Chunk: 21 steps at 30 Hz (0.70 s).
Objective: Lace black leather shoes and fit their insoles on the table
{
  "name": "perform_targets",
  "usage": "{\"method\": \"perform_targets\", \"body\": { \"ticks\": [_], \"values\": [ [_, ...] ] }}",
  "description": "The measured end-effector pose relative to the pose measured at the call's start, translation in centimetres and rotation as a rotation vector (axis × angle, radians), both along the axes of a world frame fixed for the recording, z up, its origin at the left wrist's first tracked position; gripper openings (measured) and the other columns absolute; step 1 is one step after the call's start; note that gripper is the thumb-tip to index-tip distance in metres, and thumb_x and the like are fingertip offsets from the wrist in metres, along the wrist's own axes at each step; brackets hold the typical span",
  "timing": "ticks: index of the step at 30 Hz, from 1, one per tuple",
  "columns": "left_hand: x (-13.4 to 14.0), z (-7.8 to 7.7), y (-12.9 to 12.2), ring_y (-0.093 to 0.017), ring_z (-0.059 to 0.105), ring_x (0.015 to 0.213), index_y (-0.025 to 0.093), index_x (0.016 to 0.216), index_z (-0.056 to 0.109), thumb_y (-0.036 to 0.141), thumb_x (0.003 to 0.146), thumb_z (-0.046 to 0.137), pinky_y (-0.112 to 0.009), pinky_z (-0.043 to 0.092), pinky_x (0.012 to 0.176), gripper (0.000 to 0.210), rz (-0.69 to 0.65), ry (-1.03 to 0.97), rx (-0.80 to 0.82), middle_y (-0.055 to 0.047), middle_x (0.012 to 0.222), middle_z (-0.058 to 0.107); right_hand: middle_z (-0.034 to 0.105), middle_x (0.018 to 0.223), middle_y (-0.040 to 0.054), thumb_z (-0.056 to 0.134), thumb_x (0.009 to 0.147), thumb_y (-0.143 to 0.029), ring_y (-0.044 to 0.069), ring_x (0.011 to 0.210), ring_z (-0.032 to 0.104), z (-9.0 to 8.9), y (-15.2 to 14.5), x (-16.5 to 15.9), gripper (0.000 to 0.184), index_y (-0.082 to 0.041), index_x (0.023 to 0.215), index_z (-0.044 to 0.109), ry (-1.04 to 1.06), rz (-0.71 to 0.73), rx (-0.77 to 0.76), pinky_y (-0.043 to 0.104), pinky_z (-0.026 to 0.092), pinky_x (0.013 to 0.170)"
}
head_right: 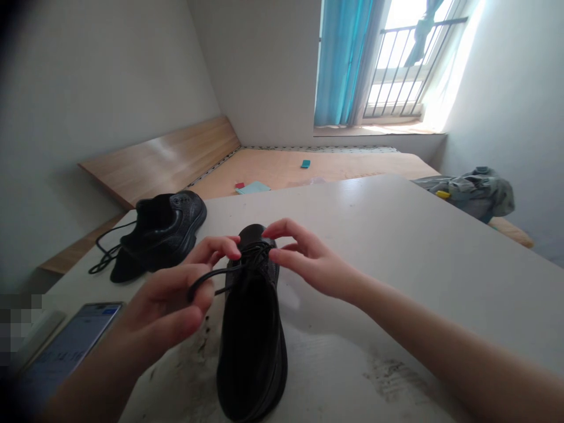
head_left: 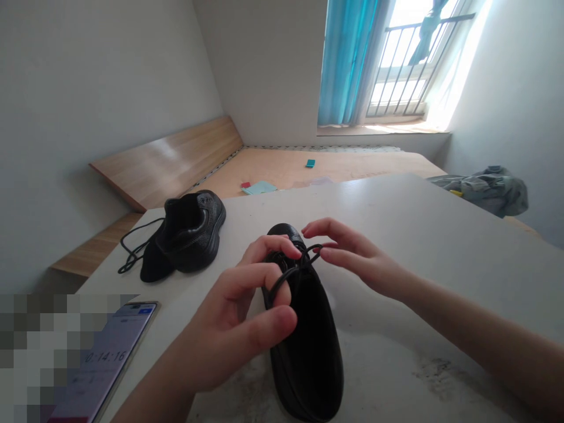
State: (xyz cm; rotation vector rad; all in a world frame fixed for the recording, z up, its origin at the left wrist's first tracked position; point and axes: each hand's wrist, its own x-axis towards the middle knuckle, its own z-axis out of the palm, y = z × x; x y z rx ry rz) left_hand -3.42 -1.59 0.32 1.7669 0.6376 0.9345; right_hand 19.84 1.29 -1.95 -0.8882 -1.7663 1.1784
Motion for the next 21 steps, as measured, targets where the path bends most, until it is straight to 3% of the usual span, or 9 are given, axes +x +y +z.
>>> {"method": "perform_targets", "body": {
  "ticks": [3, 6, 11, 14, 17, 19, 21],
  "values": [
    [-1.1, 0.7, 0.3, -0.019, 0.054, 0.102, 0.019, 0.061, 0.05, 0.045, 0.098, 0.043, -0.034, 0.038, 0.105, 0.046, -0.22, -0.177, -0.026, -0.004, 0.089, 0.058, 0.053, 0.126, 0.0084, 0.057, 0.09, -0.023, 0.019, 0.123, 0.048, 0.1, -0.8, -0.5, 0.024, -0.02, 0.114, 0.061, -0.24, 0.073, 0.289, 0.038, 0.038, 0.108],
    [-1.7, 1.2, 0.4, -0.016, 0.058, 0.074, 0.02, 0.055, 0.04, 0.046, 0.1, 0.035, -0.033, 0.042, 0.099, 0.053, -0.483, -0.178, -0.152, 0.0, 0.061, 0.052, 0.053, 0.124, 0.0092, 0.061, 0.086, -0.016, 0.02, 0.122, 0.045, 0.2, -1.5, -1.0, 0.026, -0.018, 0.112, 0.061, -0.379, 0.031, 0.517, 0.037, 0.038, 0.107],
    [-1.5, 1.5, 0.2, -0.017, 0.059, 0.061, 0.02, 0.052, 0.037, 0.056, 0.092, 0.046, -0.038, 0.045, 0.09, 0.055, -0.665, 0.032, -0.347, -0.001, 0.057, 0.054, 0.057, 0.104, 0.0067, 0.056, 0.092, -0.016, 0.016, 0.099, 0.052, 0.1, -1.8, -1.2, 0.005, -0.017, 0.093, 0.06, -0.37, -0.076, 0.655, 0.031, 0.045, 0.086],
    [-1.2, 1.7, 0.1, -0.016, 0.057, 0.057, 0.021, 0.049, 0.041, 0.056, 0.09, 0.047, -0.038, 0.045, 0.088, 0.054, -0.757, 0.056, -0.317, -0.002, 0.055, 0.054, 0.057, 0.094, 0.0054, 0.052, 0.096, -0.02, 0.014, 0.089, 0.053, 0.4, -1.9, -1.2, 0.011, -0.017, 0.085, 0.056, -0.254, -0.083, 0.592, 0.029, 0.045, 0.077],
    [-1.2, 1.7, -0.1, -0.017, 0.053, 0.056, 0.023, 0.048, 0.048, 0.057, 0.095, 0.033, -0.04, 0.048, 0.085, 0.06, -0.614, -0.052, -0.321, -0.003, 0.051, 0.048, 0.055, 0.09, 0.0039, 0.048, 0.098, -0.024, 0.012, 0.079, 0.053, 1.5, -2.7, -1.3, 0.021, -0.018, 0.079, 0.055, -0.057, -0.037, 0.33, 0.026, 0.045, 0.069],
    [-1.2, 1.3, 0.2, -0.018, 0.052, 0.058, 0.023, 0.053, 0.056, 0.054, 0.097, 0.03, -0.039, 0.049, 0.076, 0.06, -0.38, -0.105, -0.322, -0.003, 0.053, 0.047, 0.056, 0.089, 0.0035, 0.05, 0.096, -0.026, 0.012, 0.077, 0.053, 2.8, -3.7, -1.1, 0.024, -0.019, 0.073, 0.054, 0.046, 0.026, 0.191, 0.026, 0.045, 0.069],
    [-1.0, 0.5, 0.9, -0.018, 0.052, 0.063, 0.022, 0.066, 0.065, 0.048, 0.096, 0.041, -0.034, 0.047, 0.068, 0.046, -0.009, -0.069, -0.277, -0.003, 0.06, 0.052, 0.058, 0.086, 0.0035, 0.054, 0.093, -0.031, 0.013, 0.076, 0.054, 4.2, -4.9, -0.7, 0.029, -0.019, 0.067, 0.05, 0.086, 0.15, 0.078, 0.027, 0.046, 0.07]
  ]
}}
